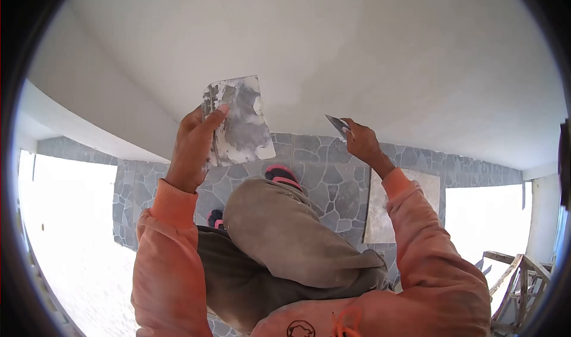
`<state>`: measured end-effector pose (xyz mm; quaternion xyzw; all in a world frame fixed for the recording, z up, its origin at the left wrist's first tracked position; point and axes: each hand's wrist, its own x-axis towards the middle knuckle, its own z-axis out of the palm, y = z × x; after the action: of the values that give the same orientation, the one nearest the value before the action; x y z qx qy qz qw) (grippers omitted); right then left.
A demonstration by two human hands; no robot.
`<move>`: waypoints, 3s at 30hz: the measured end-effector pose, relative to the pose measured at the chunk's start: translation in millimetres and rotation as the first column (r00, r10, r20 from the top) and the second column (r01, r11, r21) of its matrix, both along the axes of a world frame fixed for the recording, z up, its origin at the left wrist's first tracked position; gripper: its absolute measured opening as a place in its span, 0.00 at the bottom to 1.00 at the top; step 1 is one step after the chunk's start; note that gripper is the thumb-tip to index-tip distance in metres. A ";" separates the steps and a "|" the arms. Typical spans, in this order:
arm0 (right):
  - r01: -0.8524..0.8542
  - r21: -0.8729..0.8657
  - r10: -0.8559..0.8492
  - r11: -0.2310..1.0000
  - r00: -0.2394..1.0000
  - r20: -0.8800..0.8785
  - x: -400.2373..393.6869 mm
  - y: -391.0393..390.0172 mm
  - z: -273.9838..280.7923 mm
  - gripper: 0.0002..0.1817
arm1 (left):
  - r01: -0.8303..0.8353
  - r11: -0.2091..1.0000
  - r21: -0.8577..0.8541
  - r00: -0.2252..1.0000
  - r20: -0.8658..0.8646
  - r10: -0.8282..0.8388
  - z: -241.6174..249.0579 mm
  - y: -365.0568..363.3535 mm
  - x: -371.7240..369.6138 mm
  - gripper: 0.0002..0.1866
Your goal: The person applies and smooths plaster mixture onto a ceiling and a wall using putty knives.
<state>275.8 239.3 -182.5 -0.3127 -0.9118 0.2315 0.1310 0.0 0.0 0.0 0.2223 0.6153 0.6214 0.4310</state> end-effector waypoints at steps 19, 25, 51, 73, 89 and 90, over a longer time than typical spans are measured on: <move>-0.281 0.040 0.270 0.959 0.859 -0.435 -36.9 -63.8 148.8 0.22 | 0.000 1.000 -0.013 0.832 -0.555 -0.007 -26.2 32.7 19.1 0.11; -0.404 0.254 0.466 0.879 0.842 -0.271 -56.5 -54.8 141.1 0.26 | 0.029 0.995 -0.092 0.823 -0.562 -0.076 -26.5 35.2 21.6 0.11; -0.367 -0.930 -0.964 0.013 0.244 -0.109 -37.5 -4.9 -74.1 0.18 | -0.200 0.972 -0.127 0.945 -0.288 0.157 -13.7 26.4 14.9 0.13; -0.368 -0.929 -0.967 -0.048 0.250 -0.049 -80.4 46.8 -16.7 0.17 | -0.168 0.980 -0.106 0.945 -0.299 0.130 -15.5 21.0 17.9 0.11; -0.405 -0.914 -0.912 -0.017 0.382 -0.153 -45.2 0.7 87.1 0.20 | -0.159 0.969 -0.189 0.955 -0.279 0.102 -12.3 20.3 19.7 0.15; -0.388 -0.920 -0.909 -0.048 0.399 -0.121 -38.7 -3.3 59.3 0.20 | -0.157 0.972 -0.177 0.953 -0.286 0.102 -12.0 18.8 20.2 0.15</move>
<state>237.1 236.0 -123.2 -0.3716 -0.1497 0.8453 0.3535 20.2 18.8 -12.0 0.2215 0.7411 0.5473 0.3197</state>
